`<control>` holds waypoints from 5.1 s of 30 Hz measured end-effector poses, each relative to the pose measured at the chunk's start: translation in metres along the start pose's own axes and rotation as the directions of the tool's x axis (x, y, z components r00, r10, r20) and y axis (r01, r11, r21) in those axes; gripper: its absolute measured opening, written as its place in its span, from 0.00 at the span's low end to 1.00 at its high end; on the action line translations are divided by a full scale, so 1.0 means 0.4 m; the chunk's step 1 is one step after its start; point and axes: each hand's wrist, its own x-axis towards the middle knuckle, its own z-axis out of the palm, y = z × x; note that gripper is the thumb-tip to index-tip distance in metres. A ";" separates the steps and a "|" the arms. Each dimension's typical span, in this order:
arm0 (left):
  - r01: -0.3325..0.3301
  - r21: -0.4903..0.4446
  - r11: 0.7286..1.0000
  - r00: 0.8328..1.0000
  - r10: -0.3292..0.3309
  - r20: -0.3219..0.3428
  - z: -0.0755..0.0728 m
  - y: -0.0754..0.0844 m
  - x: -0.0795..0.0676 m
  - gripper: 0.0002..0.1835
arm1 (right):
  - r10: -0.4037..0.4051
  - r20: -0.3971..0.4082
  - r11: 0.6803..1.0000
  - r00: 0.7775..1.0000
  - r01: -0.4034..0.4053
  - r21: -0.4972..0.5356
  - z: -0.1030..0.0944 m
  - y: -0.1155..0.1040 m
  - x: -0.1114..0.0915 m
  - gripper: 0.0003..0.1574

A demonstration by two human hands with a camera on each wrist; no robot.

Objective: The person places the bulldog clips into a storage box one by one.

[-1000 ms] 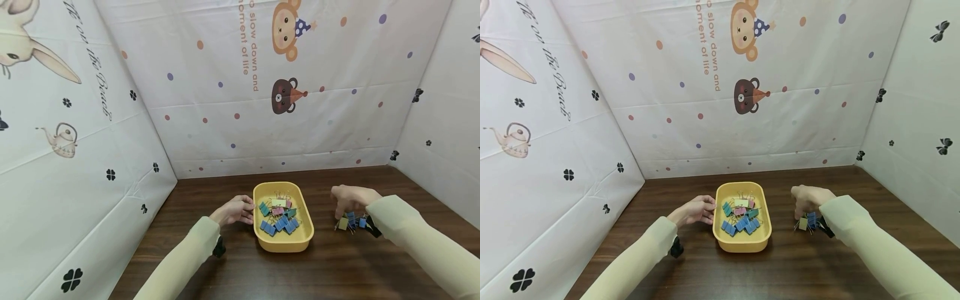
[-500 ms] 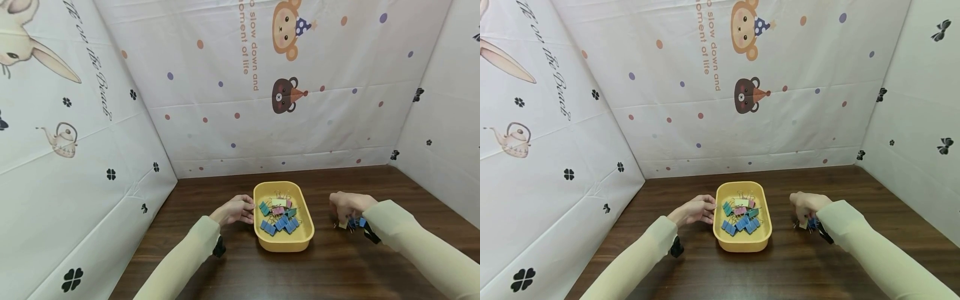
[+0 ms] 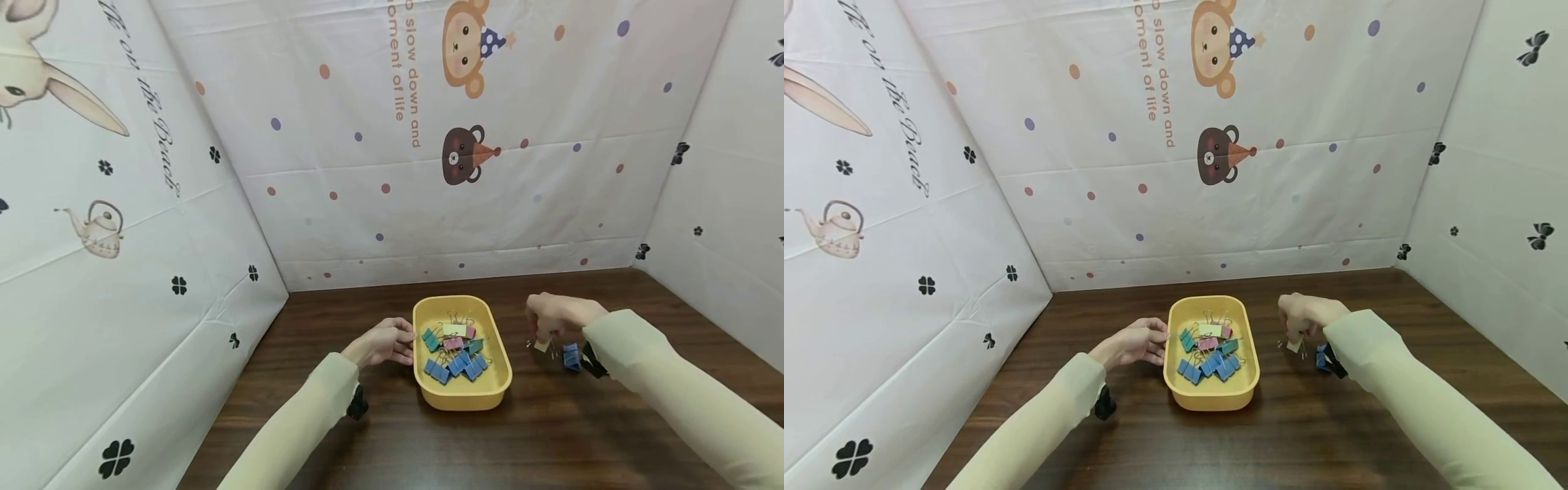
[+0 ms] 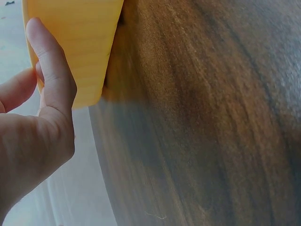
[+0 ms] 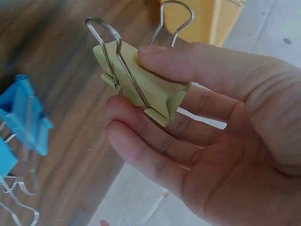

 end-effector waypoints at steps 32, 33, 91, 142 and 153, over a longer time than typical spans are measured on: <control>-0.003 -0.011 1.000 1.000 0.003 -0.002 -0.001 -0.003 0.002 0.08 | -0.270 -0.127 0.957 0.954 0.253 -0.140 -0.041 -0.204 0.117 0.13; -0.004 -0.010 1.000 1.000 0.004 -0.001 -0.001 -0.004 0.003 0.08 | -0.275 -0.132 0.956 0.952 0.256 -0.143 -0.039 -0.210 0.120 0.13; -0.007 -0.018 1.000 1.000 0.007 0.003 0.002 -0.004 0.003 0.08 | 0.218 0.034 0.967 0.975 -0.221 0.129 0.013 0.144 -0.067 0.14; -0.004 -0.013 1.000 1.000 0.004 0.010 0.000 -0.004 0.005 0.08 | -0.021 -0.187 0.961 0.982 0.071 0.266 -0.052 0.070 0.019 0.08; 0.003 -0.016 1.000 1.000 -0.003 0.015 -0.003 -0.004 0.008 0.08 | -0.104 -0.204 0.952 0.973 0.157 0.264 -0.074 -0.002 0.051 0.09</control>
